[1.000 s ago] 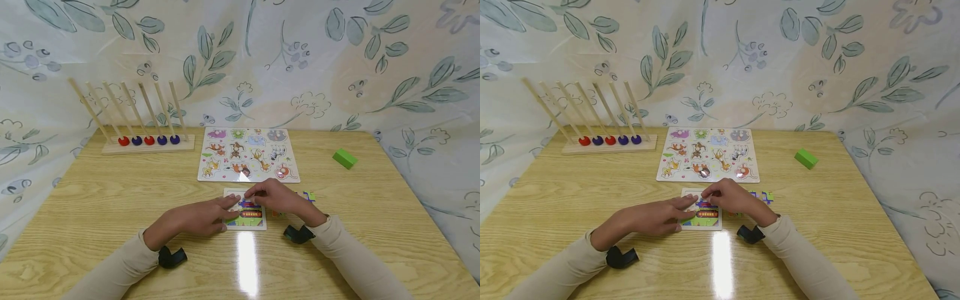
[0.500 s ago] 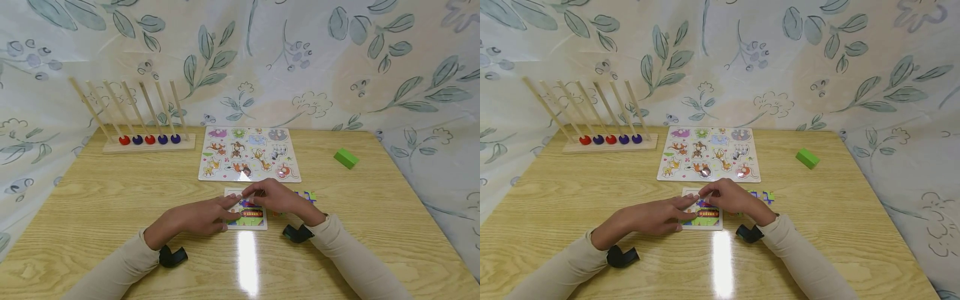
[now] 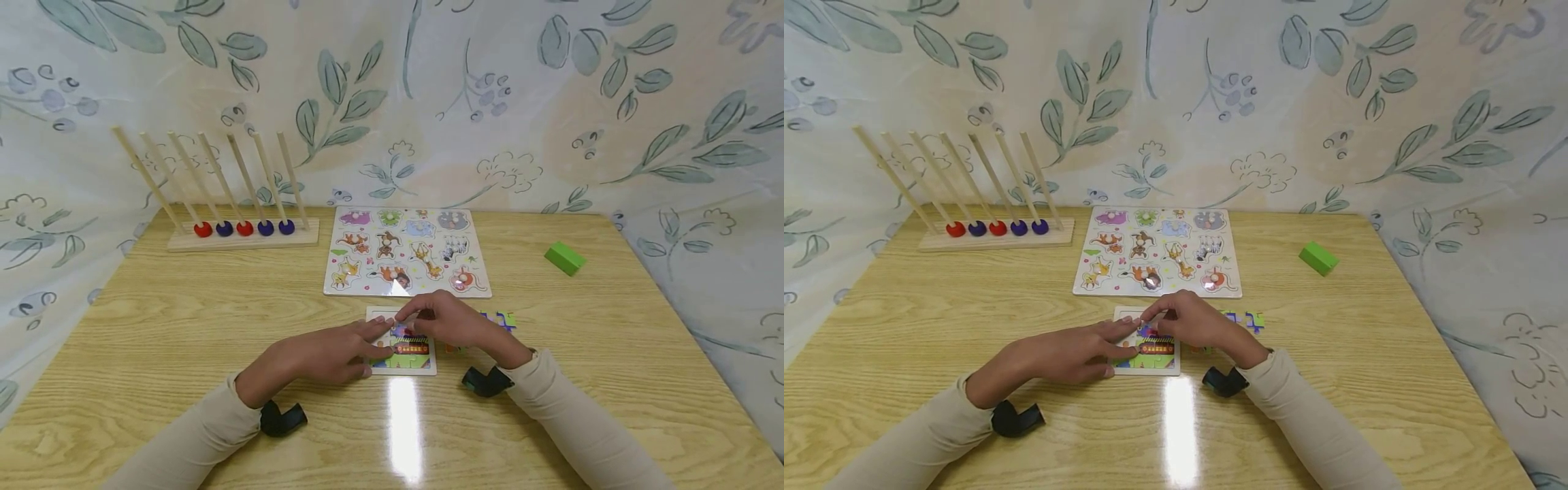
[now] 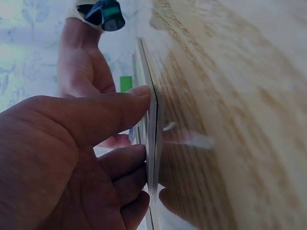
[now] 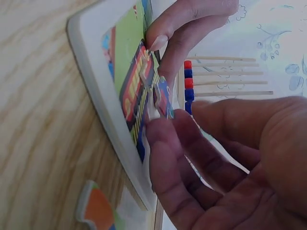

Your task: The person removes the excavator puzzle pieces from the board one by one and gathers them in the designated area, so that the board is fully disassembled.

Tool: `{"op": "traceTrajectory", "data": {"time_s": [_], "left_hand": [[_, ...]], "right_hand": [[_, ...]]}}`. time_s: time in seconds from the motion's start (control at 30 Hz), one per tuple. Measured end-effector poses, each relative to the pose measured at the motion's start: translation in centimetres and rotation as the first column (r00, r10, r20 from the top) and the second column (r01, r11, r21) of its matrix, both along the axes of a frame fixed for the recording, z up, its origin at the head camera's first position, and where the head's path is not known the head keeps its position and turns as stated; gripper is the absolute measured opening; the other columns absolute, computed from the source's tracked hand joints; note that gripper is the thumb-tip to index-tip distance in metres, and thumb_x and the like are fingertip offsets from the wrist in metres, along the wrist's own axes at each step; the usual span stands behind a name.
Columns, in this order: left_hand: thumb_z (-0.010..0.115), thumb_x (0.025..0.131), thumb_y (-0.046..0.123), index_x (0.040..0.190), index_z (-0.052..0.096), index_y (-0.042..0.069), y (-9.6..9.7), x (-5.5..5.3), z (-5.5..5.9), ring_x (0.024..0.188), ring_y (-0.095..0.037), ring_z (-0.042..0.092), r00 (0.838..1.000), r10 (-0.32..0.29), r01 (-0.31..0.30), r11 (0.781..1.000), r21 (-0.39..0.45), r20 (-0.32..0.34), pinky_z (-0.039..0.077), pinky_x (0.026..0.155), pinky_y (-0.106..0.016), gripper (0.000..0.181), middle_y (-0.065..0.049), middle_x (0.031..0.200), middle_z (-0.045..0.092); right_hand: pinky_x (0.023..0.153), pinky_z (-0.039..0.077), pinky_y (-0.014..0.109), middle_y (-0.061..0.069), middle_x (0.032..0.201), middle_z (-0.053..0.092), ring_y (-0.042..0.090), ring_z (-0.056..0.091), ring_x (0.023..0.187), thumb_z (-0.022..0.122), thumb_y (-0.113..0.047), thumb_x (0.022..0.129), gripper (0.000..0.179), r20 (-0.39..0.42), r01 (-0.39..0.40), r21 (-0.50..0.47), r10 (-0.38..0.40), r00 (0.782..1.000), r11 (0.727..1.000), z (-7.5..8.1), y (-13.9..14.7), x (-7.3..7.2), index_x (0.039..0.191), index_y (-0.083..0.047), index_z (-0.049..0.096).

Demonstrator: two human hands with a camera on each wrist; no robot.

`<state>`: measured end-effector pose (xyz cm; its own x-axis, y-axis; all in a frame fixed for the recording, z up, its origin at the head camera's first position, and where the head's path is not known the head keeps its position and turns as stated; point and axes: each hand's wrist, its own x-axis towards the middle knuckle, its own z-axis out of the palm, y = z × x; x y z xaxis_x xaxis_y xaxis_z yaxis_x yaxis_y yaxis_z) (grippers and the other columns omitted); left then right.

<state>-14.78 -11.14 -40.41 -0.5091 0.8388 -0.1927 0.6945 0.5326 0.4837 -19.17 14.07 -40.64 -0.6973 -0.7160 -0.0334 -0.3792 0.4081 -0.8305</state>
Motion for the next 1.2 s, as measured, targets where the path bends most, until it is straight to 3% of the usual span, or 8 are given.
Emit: {"op": "traceTrajectory", "data": {"time_s": [0.3,0.53,0.77,1.2], "left_hand": [[0.056,0.099,0.015,0.144,0.05,0.014,0.06,-0.02,-0.08,0.146,-0.026,0.014,1.0,0.013,-0.012,1.0,-0.02,0.019,0.023,0.115,-0.044,0.046,-0.012,0.159,0.018],[0.057,0.099,0.013,0.143,0.051,0.012,-0.02,-0.03,-0.19,0.145,-0.029,0.016,1.0,0.003,-0.003,1.0,-0.009,0.008,0.024,0.114,-0.045,0.045,-0.014,0.159,0.02],[0.057,0.099,0.016,0.143,0.051,0.015,0.0,-0.03,-0.16,0.145,-0.028,0.016,1.0,0.017,-0.017,1.0,-0.025,0.006,0.024,0.114,-0.045,0.045,-0.01,0.159,0.02],[0.058,0.098,0.014,0.143,0.052,0.014,-0.01,-0.11,-0.21,0.145,-0.03,0.017,1.0,0.006,-0.006,1.0,-0.005,0.011,0.025,0.114,-0.046,0.045,-0.011,0.159,0.02]], "right_hand": [[0.074,0.053,0.028,0.013,0.108,0.068,0.019,0.064,0.09,0.058,0.004,0.094,0.025,-0.006,0.024,-0.051,-0.024,1.0,0.998,-0.36,-0.21,0.03,0.118,0.004,0.066],[0.072,0.052,0.028,0.014,0.106,0.067,0.019,0.063,0.087,0.059,0.005,0.093,0.028,0.071,0.024,-0.093,-0.018,0.997,0.995,-0.49,-0.34,-0.02,0.12,0.005,0.065],[0.076,0.053,0.027,0.009,0.104,0.07,0.015,0.066,0.091,0.06,0.002,0.094,0.021,0.143,0.016,-0.082,-0.004,0.99,0.997,-0.13,-0.43,0.1,0.112,0.001,0.07],[0.067,0.052,0.025,0.006,0.093,0.071,0.014,0.062,0.077,0.061,0.0,0.093,0.02,0.101,0.012,-0.044,-0.008,0.995,0.999,-0.42,-0.37,0.04,0.11,0.0,0.072]]}}
